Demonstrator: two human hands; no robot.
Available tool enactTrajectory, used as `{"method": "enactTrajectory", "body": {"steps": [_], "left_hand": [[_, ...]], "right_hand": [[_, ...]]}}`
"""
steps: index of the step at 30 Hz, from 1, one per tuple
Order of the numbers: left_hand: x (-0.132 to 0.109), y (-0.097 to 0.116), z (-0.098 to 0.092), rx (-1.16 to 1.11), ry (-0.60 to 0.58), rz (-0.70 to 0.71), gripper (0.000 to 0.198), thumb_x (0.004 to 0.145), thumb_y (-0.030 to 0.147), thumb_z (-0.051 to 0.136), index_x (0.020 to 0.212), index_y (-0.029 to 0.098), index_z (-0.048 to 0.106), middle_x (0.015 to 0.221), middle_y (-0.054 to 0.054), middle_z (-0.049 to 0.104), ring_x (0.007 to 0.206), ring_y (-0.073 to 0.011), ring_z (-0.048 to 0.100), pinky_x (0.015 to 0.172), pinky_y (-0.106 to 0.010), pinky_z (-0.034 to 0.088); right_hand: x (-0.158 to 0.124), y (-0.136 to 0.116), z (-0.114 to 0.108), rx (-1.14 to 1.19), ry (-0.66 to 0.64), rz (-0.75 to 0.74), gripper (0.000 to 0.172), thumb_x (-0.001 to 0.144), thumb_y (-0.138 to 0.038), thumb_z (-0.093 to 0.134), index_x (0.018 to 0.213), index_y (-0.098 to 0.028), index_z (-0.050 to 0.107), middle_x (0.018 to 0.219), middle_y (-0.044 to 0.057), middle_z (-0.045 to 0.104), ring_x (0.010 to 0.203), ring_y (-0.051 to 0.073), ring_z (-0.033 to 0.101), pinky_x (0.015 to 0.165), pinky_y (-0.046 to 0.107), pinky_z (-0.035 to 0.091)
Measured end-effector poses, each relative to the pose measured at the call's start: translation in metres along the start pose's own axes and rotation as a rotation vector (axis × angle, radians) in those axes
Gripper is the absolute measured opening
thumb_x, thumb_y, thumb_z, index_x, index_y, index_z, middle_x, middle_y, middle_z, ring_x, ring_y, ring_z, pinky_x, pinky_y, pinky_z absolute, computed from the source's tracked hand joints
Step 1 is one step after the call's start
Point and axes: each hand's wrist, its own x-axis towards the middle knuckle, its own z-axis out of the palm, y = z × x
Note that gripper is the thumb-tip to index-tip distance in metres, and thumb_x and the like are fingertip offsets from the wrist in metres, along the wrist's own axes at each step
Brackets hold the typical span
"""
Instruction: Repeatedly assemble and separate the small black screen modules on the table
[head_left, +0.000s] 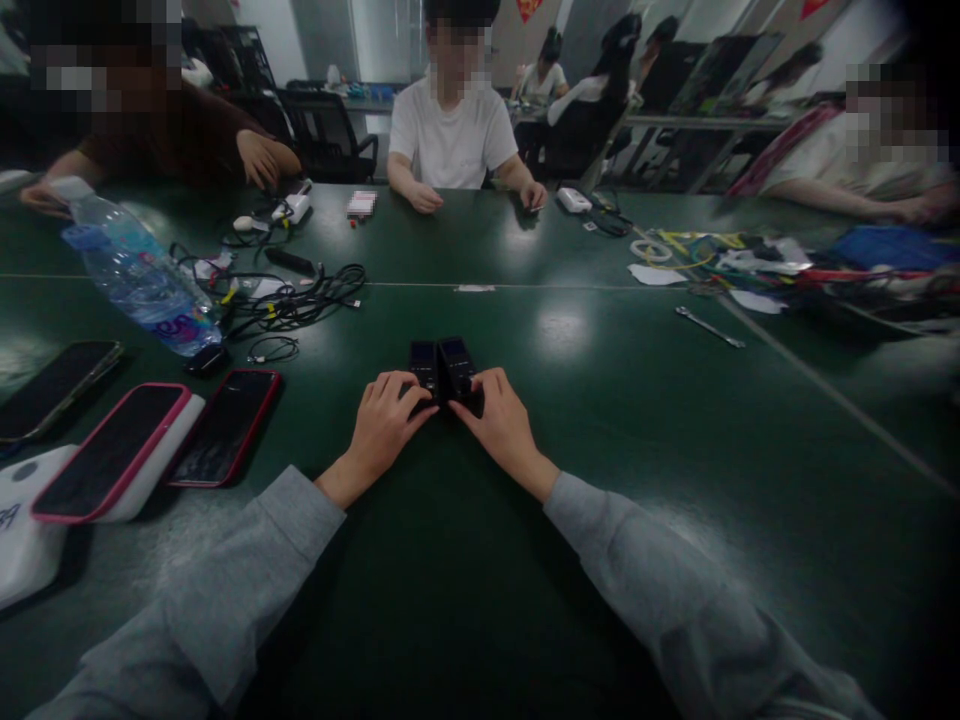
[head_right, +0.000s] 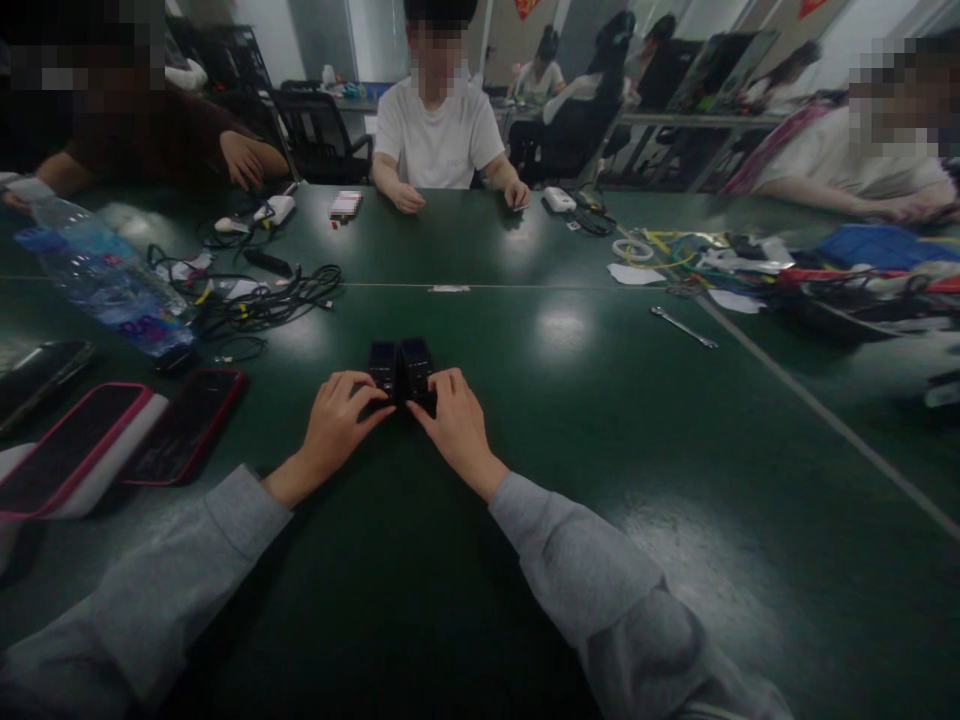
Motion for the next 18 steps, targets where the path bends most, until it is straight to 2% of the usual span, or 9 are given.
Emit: {"method": "enactTrajectory", "body": {"steps": [18], "left_hand": [[0.001, -0.0007, 0.0013, -0.114, 0.025, 0.039, 0.013, 0.09, 0.024, 0.064, 0.101, 0.017, 0.063, 0.107, -0.009, 0.057, 0.104, -0.0252, 0.05, 0.085, -0.043, 0.052]], "right_hand": [[0.0013, -0.0001, -0.001, -0.039, 0.011, 0.061, 0.027, 0.089, -0.036, 0.065, 0.1, -0.019, 0.046, 0.104, 0.008, 0.051, 0.082, 0.021, 0.056, 0.065, 0.035, 0.051]]}}
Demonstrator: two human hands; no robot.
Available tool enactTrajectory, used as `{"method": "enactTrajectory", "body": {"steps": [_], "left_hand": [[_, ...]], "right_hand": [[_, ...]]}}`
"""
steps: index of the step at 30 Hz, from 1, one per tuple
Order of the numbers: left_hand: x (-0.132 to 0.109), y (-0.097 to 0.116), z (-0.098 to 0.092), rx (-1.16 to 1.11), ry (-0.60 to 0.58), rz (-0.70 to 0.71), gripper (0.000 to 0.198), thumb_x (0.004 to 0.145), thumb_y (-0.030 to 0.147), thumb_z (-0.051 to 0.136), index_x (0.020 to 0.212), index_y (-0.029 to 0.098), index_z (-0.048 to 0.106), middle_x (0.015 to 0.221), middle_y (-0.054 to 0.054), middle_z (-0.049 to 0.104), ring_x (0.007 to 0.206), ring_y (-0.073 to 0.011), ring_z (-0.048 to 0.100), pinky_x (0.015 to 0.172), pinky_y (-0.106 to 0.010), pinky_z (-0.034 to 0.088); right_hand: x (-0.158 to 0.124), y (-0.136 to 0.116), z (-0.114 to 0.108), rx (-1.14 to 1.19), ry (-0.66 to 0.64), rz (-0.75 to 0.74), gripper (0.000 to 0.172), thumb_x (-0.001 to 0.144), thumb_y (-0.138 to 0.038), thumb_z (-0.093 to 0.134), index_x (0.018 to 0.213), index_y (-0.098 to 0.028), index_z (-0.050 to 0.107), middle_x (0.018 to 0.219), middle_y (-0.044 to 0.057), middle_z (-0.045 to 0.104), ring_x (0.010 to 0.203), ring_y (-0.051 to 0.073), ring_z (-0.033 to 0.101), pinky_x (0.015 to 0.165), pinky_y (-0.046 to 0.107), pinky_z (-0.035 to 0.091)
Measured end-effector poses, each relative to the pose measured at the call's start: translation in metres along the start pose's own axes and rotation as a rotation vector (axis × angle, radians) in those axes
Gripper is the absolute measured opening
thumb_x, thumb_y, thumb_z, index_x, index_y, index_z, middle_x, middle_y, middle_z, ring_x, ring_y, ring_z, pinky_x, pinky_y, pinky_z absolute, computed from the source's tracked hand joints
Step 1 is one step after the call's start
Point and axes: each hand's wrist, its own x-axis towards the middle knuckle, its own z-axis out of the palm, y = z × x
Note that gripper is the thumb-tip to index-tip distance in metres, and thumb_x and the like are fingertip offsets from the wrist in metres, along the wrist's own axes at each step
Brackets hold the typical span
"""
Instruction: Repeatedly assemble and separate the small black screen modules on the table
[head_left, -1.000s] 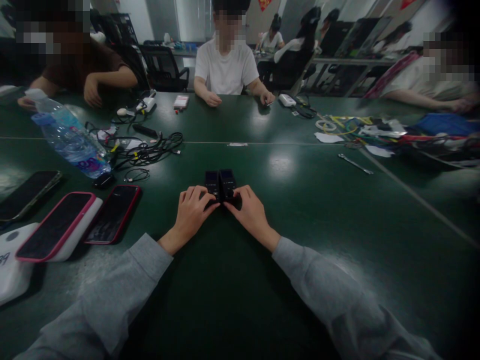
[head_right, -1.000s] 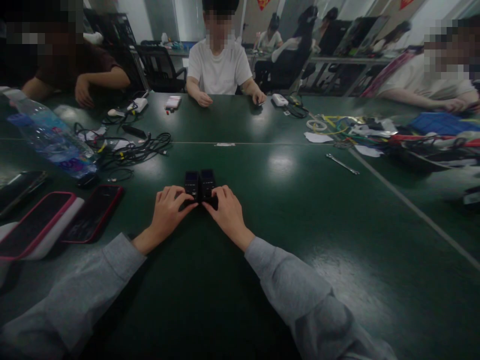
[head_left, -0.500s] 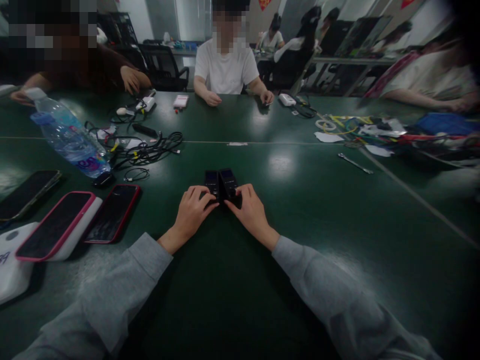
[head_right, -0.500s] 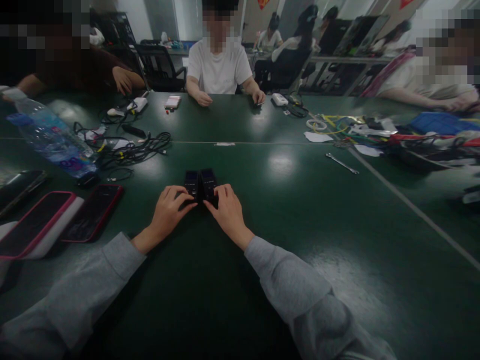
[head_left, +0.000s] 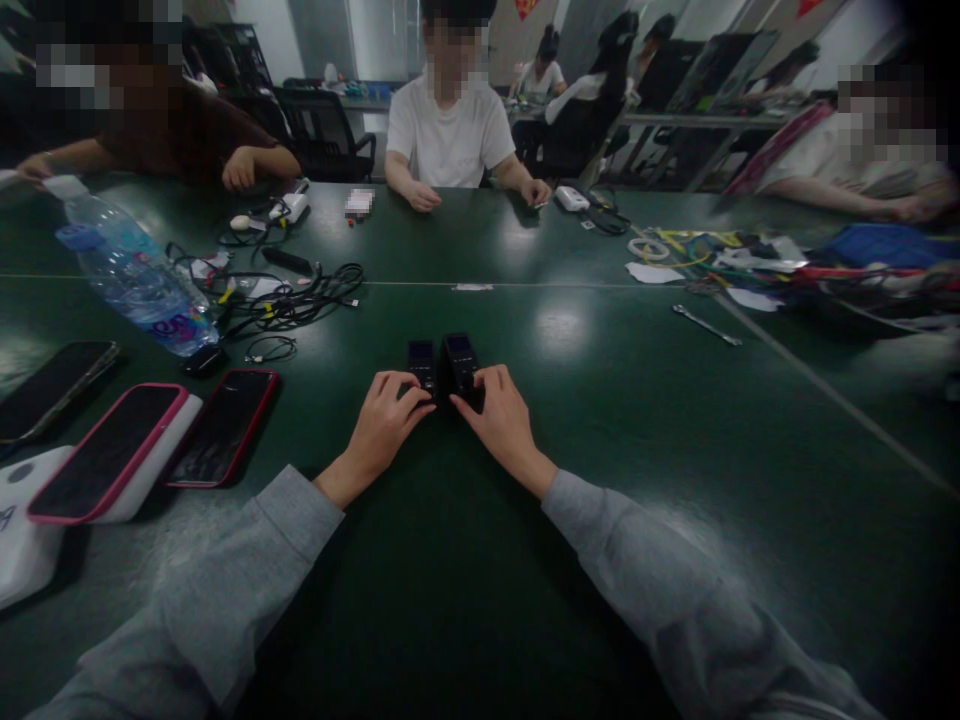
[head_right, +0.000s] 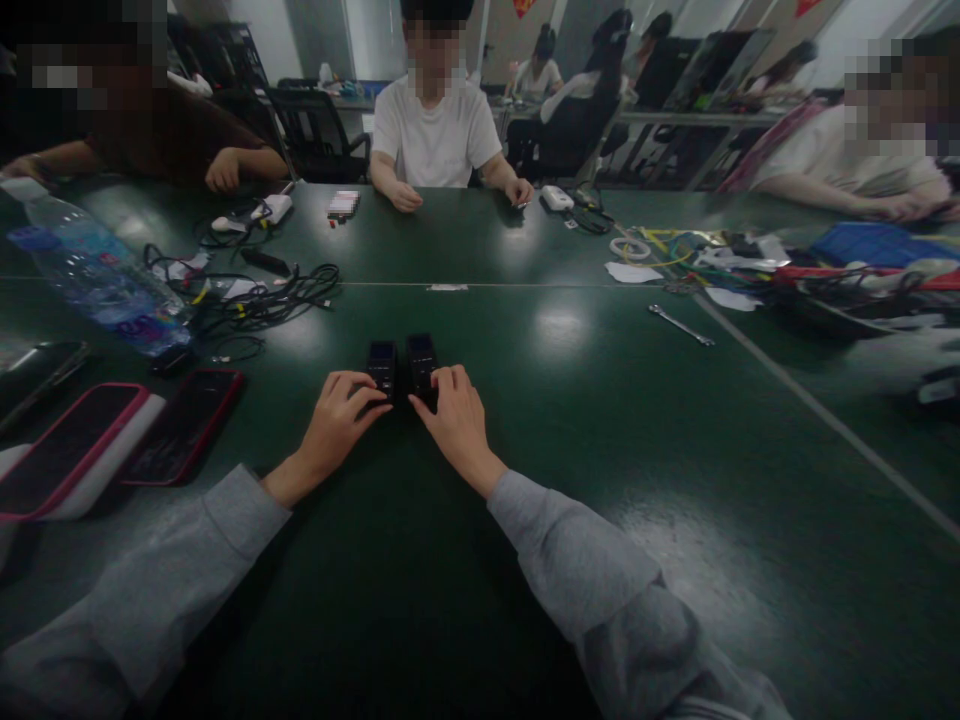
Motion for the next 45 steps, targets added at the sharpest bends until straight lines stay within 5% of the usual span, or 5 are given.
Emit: {"method": "enactTrajectory", "body": {"steps": [21, 31, 40, 45], "left_hand": [[-0.003, -0.001, -0.001, -0.012, 0.189, 0.139, 0.016, 0.089, 0.023, 0.067, 0.101, 0.022, 0.057, 0.116, -0.007, 0.06, 0.12, -0.0259, 0.05, 0.099, -0.046, 0.046], [-0.017, -0.043, -0.026, 0.055, 0.196, 0.098, 0.018, 0.091, 0.023, 0.063, 0.106, 0.023, 0.053, 0.118, -0.008, 0.06, 0.125, -0.0267, 0.052, 0.102, -0.05, 0.047], [-0.02, -0.049, -0.024, -0.011, -0.079, 0.117, 0.015, 0.095, 0.022, 0.056, 0.108, 0.016, 0.051, 0.122, -0.013, 0.056, 0.122, -0.027, 0.053, 0.102, -0.05, 0.049], [-0.02, -0.05, -0.023, -0.052, -0.098, 0.089, 0.016, 0.095, 0.022, 0.055, 0.11, 0.017, 0.051, 0.124, -0.013, 0.056, 0.124, -0.0266, 0.053, 0.102, -0.051, 0.05]], "right_hand": [[-0.001, 0.002, 0.004, -0.009, 0.05, -0.024, 0.026, 0.089, -0.033, 0.064, 0.1, -0.019, 0.045, 0.103, 0.008, 0.05, 0.084, 0.022, 0.055, 0.066, 0.035, 0.051], [-0.001, 0.007, -0.004, 0.002, 0.048, -0.002, 0.028, 0.089, -0.037, 0.06, 0.103, -0.018, 0.045, 0.107, 0.011, 0.049, 0.081, 0.02, 0.055, 0.065, 0.035, 0.053], [0.0, 0.008, -0.002, -0.053, 0.057, -0.003, 0.029, 0.088, -0.037, 0.061, 0.102, -0.017, 0.044, 0.104, 0.011, 0.048, 0.082, 0.021, 0.053, 0.066, 0.035, 0.051], [0.003, 0.017, -0.004, -0.087, 0.09, -0.005, 0.027, 0.088, -0.038, 0.057, 0.1, -0.018, 0.044, 0.101, 0.01, 0.049, 0.082, 0.022, 0.053, 0.067, 0.036, 0.05]]}}
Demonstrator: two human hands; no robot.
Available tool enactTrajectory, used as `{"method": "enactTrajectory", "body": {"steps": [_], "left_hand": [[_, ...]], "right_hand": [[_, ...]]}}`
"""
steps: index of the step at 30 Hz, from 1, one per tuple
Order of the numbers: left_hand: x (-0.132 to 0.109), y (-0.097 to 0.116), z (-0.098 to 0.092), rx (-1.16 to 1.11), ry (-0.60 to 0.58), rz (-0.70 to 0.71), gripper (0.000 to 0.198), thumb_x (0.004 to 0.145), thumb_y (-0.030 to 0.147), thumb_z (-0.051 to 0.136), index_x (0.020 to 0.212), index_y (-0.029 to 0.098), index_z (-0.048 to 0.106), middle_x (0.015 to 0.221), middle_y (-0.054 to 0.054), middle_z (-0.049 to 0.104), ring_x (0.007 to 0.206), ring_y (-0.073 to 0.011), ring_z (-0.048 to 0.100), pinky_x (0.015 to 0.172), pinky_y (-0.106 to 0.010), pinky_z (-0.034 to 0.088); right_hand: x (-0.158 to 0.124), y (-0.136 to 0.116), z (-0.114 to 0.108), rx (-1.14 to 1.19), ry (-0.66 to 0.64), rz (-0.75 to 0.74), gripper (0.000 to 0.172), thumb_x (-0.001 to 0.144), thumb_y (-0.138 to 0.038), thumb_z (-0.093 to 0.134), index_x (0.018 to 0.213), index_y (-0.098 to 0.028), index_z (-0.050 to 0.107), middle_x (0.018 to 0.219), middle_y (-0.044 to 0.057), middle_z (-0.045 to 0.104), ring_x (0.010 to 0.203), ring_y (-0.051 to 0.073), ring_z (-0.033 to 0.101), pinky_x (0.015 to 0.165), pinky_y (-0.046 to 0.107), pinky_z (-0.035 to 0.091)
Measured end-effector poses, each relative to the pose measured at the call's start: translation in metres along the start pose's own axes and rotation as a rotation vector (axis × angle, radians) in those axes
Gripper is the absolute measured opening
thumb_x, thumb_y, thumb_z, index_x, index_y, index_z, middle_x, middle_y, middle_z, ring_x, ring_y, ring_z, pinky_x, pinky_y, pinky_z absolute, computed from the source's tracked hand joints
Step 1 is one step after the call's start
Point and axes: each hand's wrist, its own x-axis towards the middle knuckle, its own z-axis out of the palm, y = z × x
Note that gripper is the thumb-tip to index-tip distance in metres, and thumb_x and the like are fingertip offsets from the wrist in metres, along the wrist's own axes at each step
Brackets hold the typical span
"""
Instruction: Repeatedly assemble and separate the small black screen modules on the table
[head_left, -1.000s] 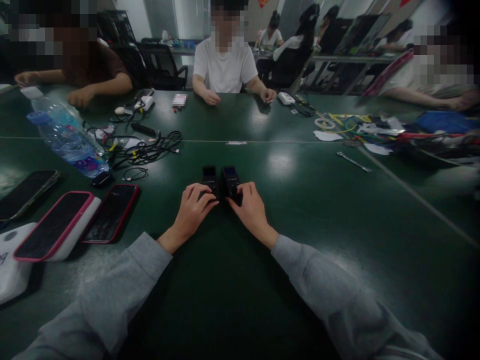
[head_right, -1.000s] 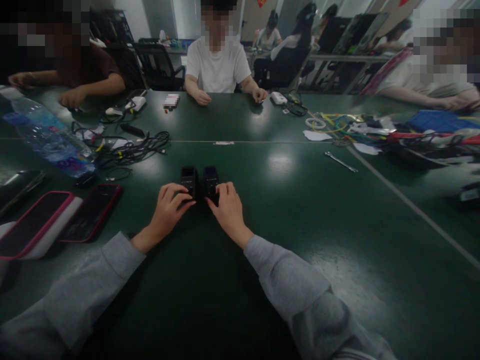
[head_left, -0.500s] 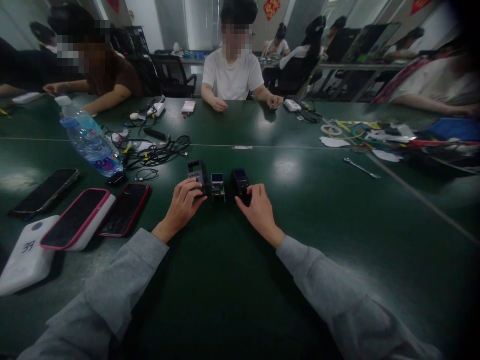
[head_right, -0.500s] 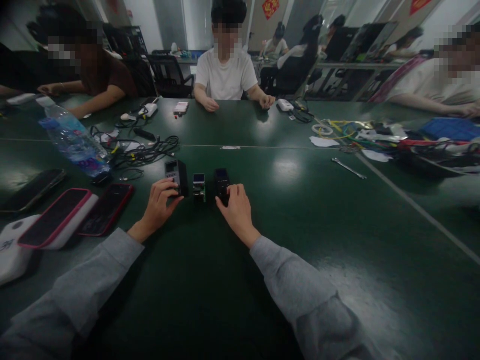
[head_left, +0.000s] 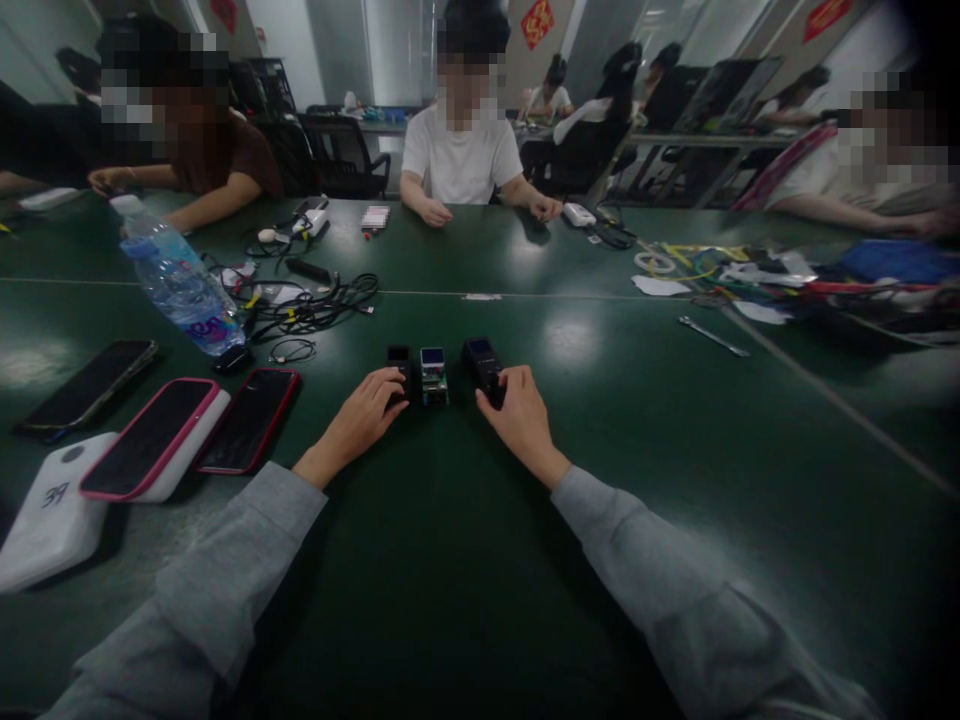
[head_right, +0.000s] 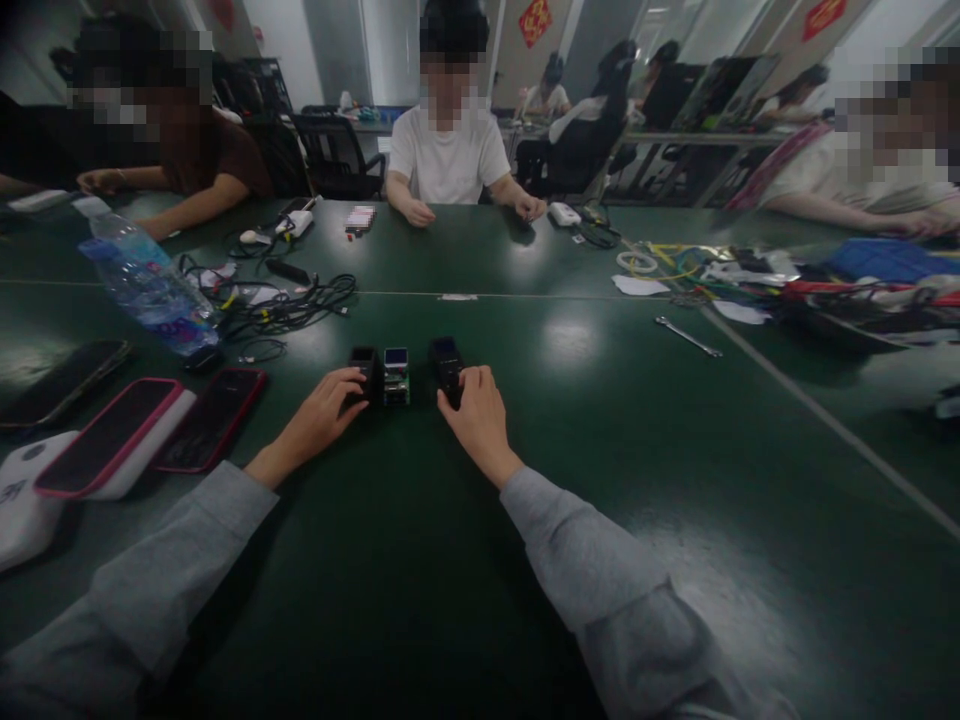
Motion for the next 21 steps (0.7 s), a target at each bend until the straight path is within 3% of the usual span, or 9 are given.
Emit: {"method": "enactTrajectory", "body": {"steps": [11, 21], "left_hand": [[-0.001, 0.001, -0.001, -0.005, -0.003, -0.04, 0.019, 0.093, 0.023, 0.056, 0.111, 0.018, 0.051, 0.128, -0.014, 0.055, 0.126, -0.0278, 0.053, 0.101, -0.051, 0.051], [0.001, 0.003, -0.001, 0.012, 0.008, -0.03, 0.017, 0.093, 0.022, 0.056, 0.109, 0.017, 0.052, 0.126, -0.014, 0.056, 0.124, -0.0271, 0.053, 0.101, -0.049, 0.05]], "right_hand": [[0.005, 0.018, -0.004, -0.007, 0.016, 0.098, 0.032, 0.087, -0.047, 0.058, 0.096, -0.021, 0.042, 0.093, 0.007, 0.058, 0.08, 0.022, 0.058, 0.064, 0.033, 0.046], [0.004, 0.013, -0.007, -0.061, -0.008, 0.064, 0.032, 0.088, -0.048, 0.059, 0.095, -0.021, 0.043, 0.089, 0.007, 0.059, 0.078, 0.022, 0.058, 0.063, 0.033, 0.043]]}}
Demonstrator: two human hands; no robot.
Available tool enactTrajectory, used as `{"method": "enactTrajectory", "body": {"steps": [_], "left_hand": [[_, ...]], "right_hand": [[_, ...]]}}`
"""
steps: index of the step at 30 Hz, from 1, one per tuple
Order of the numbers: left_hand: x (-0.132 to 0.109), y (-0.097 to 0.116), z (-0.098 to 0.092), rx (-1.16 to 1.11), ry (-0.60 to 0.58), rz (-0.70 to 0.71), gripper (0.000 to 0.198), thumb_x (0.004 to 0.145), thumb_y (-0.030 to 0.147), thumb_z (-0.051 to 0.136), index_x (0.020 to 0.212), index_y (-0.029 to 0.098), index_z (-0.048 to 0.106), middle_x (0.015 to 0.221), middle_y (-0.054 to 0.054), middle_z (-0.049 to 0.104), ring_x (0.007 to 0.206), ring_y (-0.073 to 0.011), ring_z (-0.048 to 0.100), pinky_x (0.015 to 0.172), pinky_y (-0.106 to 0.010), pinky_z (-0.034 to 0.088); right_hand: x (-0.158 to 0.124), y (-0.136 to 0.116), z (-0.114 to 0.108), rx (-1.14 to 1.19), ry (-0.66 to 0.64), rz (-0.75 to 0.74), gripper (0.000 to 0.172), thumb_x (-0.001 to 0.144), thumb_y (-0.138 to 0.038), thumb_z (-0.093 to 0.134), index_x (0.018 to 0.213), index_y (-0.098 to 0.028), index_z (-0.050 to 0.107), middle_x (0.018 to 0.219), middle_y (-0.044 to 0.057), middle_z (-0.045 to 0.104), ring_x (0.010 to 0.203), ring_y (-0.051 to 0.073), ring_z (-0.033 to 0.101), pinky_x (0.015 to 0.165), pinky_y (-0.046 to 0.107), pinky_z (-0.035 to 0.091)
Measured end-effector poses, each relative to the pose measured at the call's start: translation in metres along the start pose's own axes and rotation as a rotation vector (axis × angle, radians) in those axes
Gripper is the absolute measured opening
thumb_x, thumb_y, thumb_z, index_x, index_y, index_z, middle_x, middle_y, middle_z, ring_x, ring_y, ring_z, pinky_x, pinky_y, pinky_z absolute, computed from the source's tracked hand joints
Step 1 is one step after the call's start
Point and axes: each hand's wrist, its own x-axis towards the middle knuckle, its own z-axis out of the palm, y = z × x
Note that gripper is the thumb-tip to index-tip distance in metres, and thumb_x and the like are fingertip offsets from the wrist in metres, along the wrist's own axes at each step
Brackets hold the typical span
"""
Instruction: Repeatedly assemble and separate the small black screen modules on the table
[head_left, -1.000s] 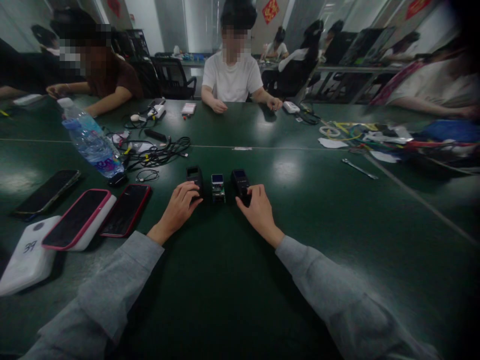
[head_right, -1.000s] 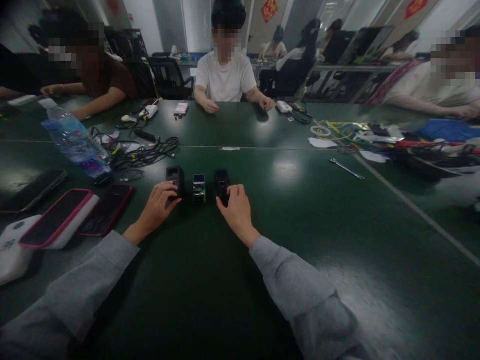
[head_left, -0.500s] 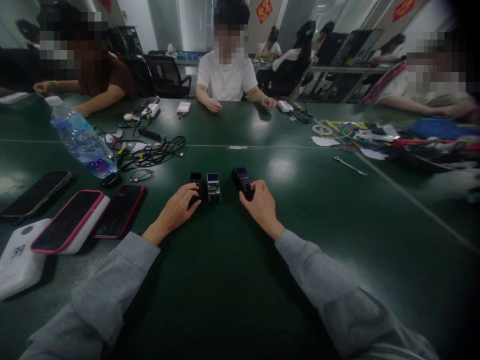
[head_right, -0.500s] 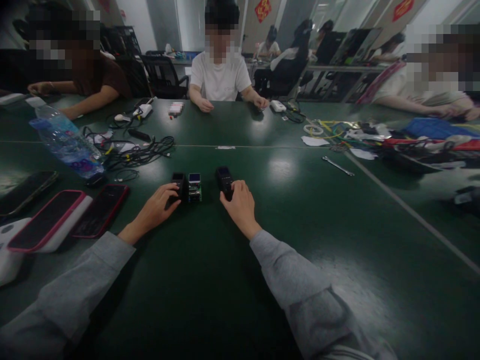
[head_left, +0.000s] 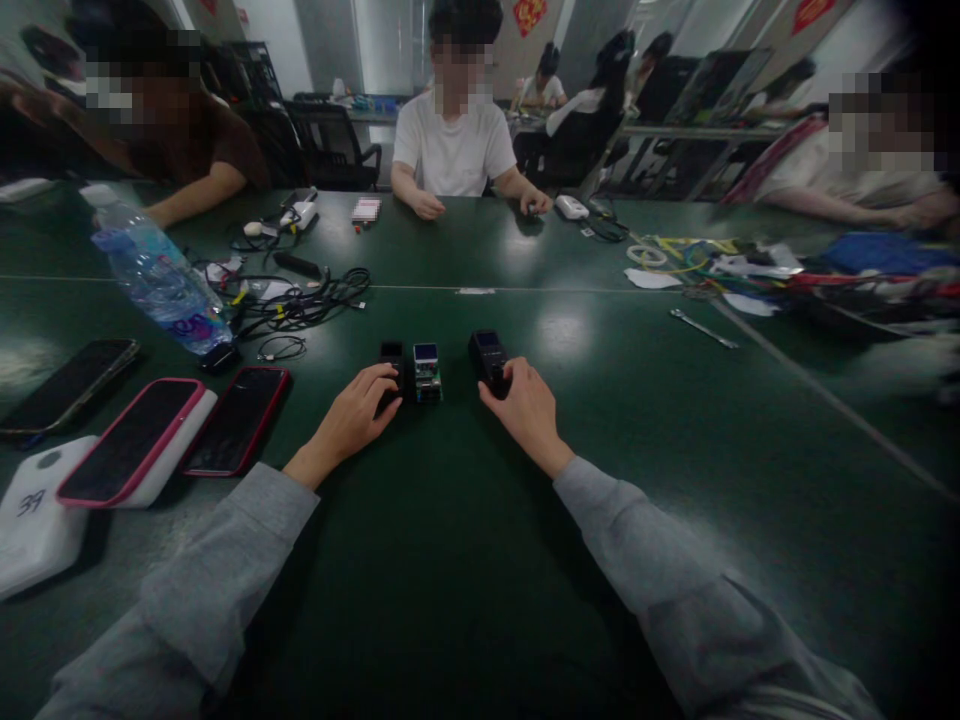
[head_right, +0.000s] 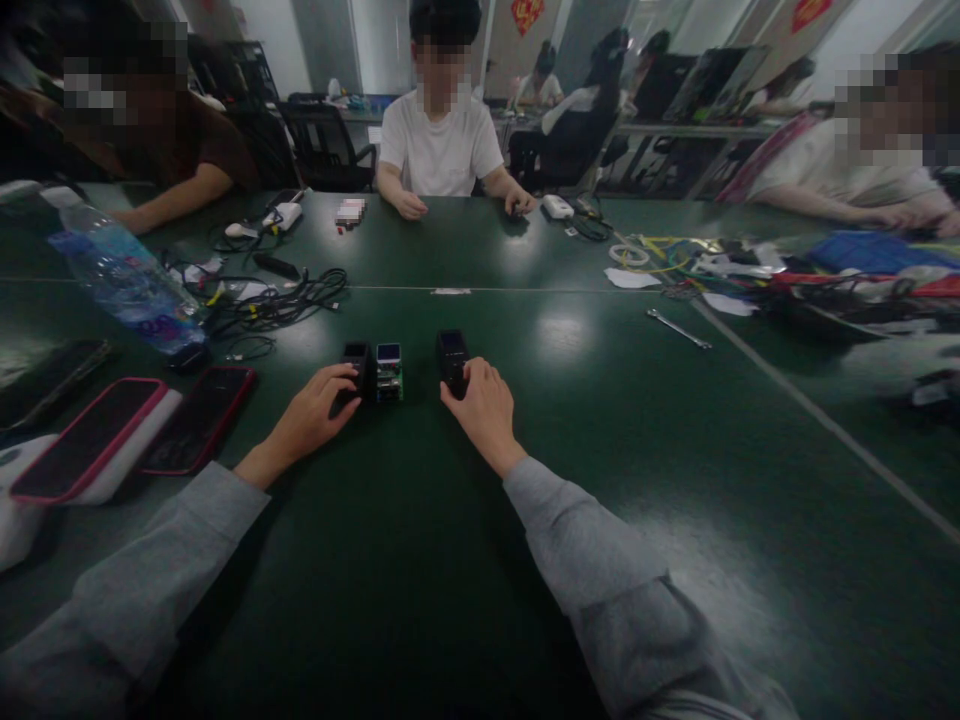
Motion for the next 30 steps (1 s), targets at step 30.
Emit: {"method": "enactTrajectory", "body": {"steps": [30], "left_hand": [[0.001, 0.0, -0.001, 0.02, -0.023, -0.007, 0.017, 0.093, 0.022, 0.056, 0.109, 0.018, 0.052, 0.127, -0.014, 0.055, 0.123, -0.0277, 0.054, 0.101, -0.049, 0.051]], "right_hand": [[-0.005, 0.007, -0.004, 0.054, 0.039, -0.052, 0.067, 0.091, -0.053, 0.054, 0.14, -0.012, 0.036, 0.135, 0.022, 0.042, 0.124, 0.037, 0.045, 0.095, 0.054, 0.049]]}}
